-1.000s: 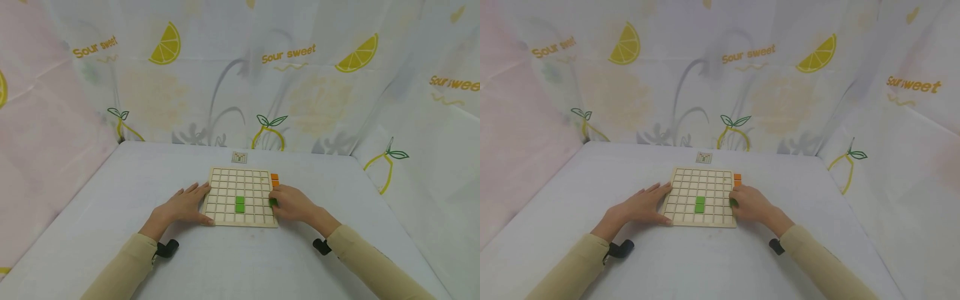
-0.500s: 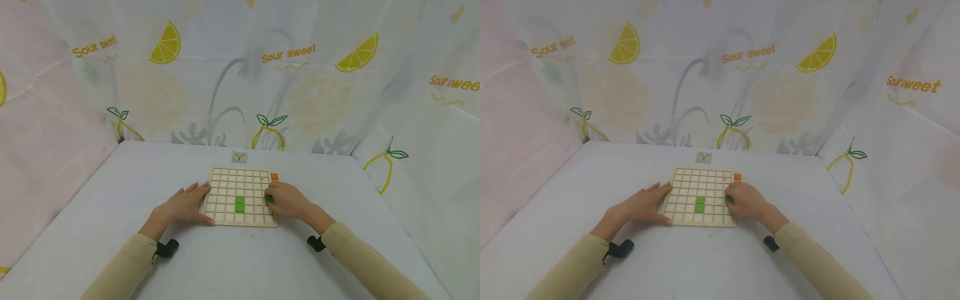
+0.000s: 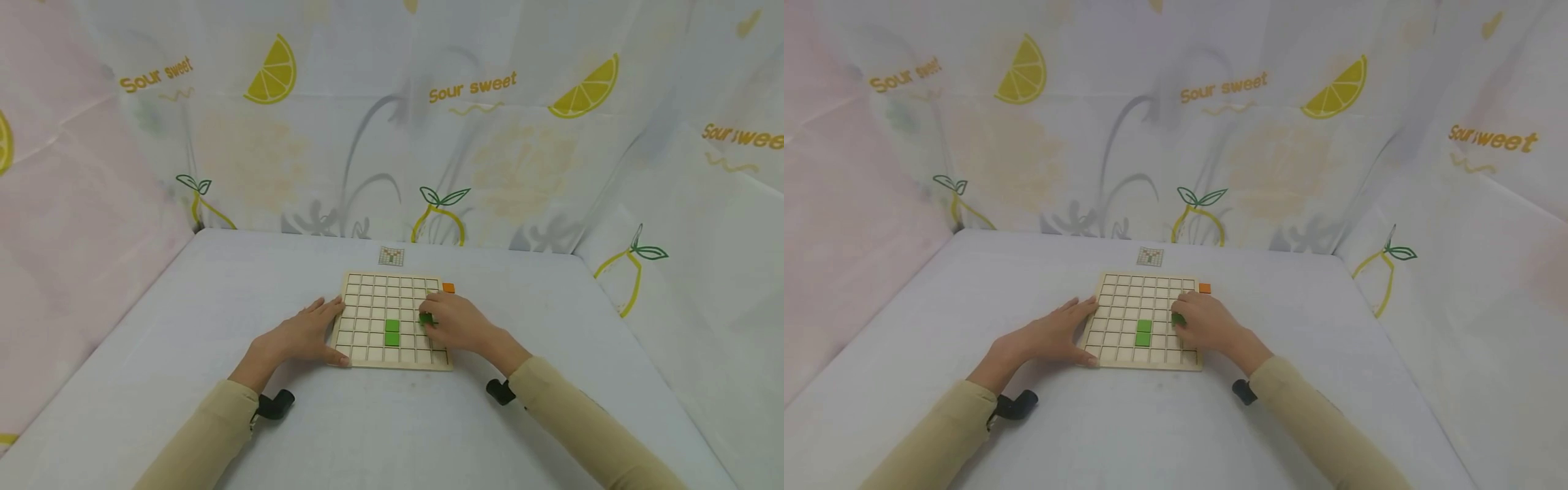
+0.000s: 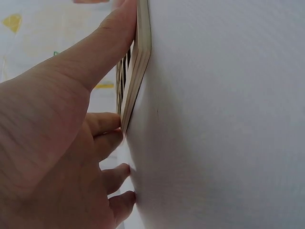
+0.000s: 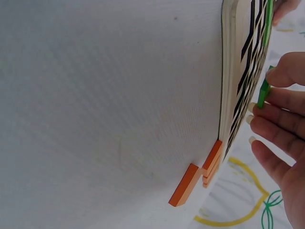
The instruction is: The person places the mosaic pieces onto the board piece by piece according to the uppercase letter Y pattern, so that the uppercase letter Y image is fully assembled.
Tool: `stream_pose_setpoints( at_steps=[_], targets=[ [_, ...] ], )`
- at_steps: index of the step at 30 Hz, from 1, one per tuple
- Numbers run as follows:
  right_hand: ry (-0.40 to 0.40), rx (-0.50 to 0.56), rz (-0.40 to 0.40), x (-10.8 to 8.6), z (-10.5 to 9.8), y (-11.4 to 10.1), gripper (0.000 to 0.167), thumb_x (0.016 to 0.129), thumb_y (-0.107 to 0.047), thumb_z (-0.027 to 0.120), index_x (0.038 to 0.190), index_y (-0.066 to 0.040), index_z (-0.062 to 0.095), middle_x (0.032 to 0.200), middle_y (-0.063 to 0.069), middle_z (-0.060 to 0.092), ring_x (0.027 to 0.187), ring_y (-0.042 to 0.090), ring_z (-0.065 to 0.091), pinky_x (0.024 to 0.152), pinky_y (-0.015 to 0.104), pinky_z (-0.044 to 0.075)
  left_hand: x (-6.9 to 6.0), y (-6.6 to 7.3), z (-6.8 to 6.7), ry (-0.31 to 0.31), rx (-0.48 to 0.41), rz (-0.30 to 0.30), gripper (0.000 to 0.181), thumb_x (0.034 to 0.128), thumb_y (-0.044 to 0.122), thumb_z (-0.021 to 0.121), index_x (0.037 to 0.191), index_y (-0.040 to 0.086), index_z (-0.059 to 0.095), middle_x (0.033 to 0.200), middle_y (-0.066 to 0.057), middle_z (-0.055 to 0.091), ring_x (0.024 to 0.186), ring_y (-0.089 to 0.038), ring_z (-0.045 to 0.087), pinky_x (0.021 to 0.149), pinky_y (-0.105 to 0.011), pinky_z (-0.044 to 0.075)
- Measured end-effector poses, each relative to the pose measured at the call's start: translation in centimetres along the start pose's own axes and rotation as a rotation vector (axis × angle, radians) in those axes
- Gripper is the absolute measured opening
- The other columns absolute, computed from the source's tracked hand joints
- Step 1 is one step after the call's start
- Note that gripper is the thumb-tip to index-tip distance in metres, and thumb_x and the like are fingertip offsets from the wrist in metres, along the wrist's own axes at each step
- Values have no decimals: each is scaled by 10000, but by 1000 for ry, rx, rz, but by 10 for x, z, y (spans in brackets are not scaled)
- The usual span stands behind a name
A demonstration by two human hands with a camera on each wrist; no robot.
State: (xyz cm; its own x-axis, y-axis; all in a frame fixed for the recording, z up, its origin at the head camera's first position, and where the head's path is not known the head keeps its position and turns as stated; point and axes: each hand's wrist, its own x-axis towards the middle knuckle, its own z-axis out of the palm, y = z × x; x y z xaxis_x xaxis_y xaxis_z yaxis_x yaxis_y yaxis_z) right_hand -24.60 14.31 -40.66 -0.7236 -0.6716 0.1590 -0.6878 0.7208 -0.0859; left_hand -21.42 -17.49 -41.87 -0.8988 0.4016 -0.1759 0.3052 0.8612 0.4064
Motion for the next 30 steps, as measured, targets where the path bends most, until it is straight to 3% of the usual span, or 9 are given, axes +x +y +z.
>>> stream_pose_setpoints(
  at_steps=[6,12,23,30],
  targets=[
    [4,-1,5,3,0,-1,151,883,-143,665,1017,-112,727,978,-4,678,832,114,577,718,278,531,1,3,0,-10,-37,17,1179,714,569,833,1569,21,235,1668,-151,169,1541,-418,110,1239,-561,202],
    [12,-9,7,7,2,-1,159,876,-137,660,1017,-108,729,965,-8,663,822,108,564,704,269,527,1,5,-2,-22,-74,5,1180,712,524,853,1565,0,228,1668,-167,151,1539,-418,112,1234,-566,206],
    [14,14,11,14,3,-4,184,888,-159,655,1050,-111,728,989,-12,678,856,105,589,750,278,548,0,6,-2,-26,-97,6,1181,716,501,860,1565,-10,218,1668,-174,141,1538,-419,113,1233,-561,213],
    [10,49,20,20,3,-7,185,900,-144,650,1060,-93,727,1037,18,700,959,158,633,835,324,560,0,4,-2,-19,-83,14,1178,718,521,852,1566,-3,223,1669,-165,144,1539,-415,121,1234,-557,217]
  ],
)
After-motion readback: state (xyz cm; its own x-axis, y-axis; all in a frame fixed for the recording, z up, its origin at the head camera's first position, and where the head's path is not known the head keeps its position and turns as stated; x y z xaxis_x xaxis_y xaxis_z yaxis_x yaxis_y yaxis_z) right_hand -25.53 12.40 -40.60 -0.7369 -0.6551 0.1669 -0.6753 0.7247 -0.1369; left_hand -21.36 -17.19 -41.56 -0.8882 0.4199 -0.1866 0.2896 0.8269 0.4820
